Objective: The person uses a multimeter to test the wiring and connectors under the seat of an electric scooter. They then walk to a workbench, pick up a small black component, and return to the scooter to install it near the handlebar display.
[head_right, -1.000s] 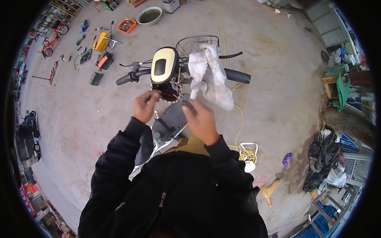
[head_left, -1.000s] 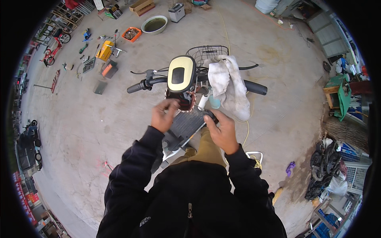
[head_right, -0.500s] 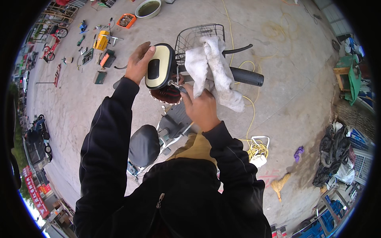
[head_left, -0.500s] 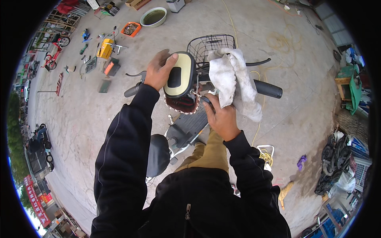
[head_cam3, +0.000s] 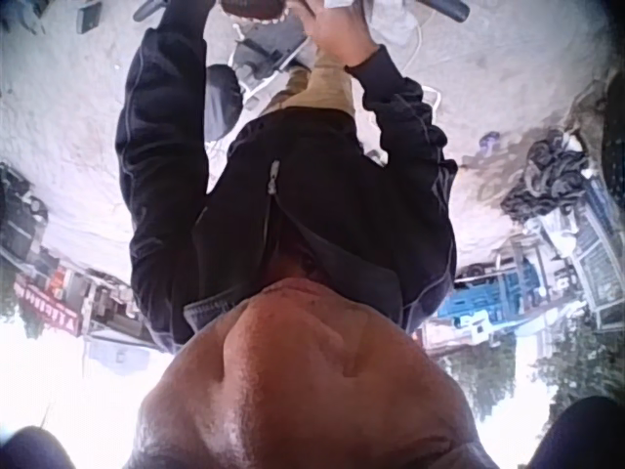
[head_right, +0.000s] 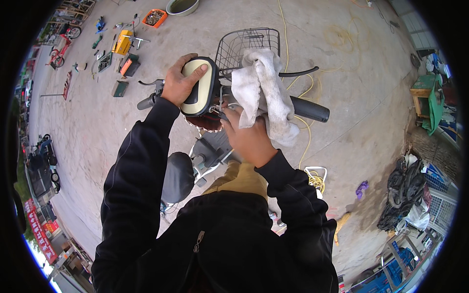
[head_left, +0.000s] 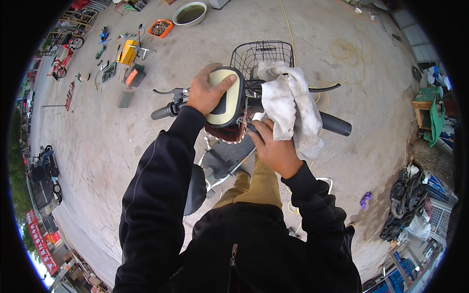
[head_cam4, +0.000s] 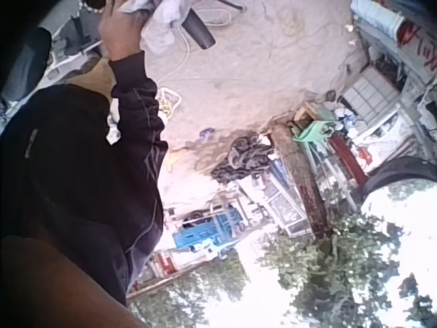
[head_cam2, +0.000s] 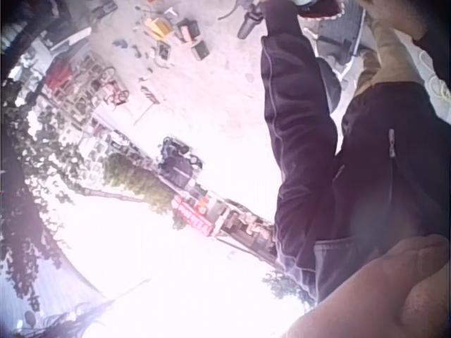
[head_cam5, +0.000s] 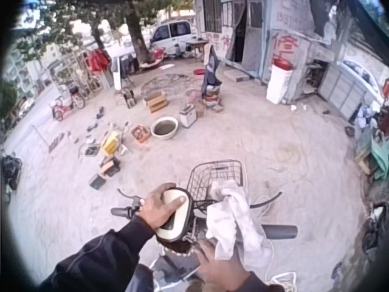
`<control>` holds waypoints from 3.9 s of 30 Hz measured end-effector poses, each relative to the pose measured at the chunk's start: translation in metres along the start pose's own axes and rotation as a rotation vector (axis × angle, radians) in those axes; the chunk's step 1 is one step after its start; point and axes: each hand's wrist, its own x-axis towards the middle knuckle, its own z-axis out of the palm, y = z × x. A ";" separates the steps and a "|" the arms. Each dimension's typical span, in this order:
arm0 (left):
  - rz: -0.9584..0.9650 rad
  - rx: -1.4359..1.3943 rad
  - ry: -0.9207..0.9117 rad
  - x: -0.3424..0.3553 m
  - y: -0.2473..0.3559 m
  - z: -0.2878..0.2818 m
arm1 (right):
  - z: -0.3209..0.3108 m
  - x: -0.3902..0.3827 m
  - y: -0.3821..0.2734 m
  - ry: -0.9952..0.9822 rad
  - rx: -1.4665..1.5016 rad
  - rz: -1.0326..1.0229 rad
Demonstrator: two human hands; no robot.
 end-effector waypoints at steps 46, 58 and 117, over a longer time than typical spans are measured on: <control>-0.010 -0.140 0.013 -0.004 -0.004 0.001 | -0.003 0.002 0.005 -0.119 -0.024 0.037; 0.009 -0.104 0.046 -0.004 -0.006 0.003 | -0.003 0.009 0.001 -0.085 -0.142 -0.066; -0.011 -0.122 0.037 -0.002 -0.007 0.001 | 0.023 0.002 0.001 -0.089 0.333 0.266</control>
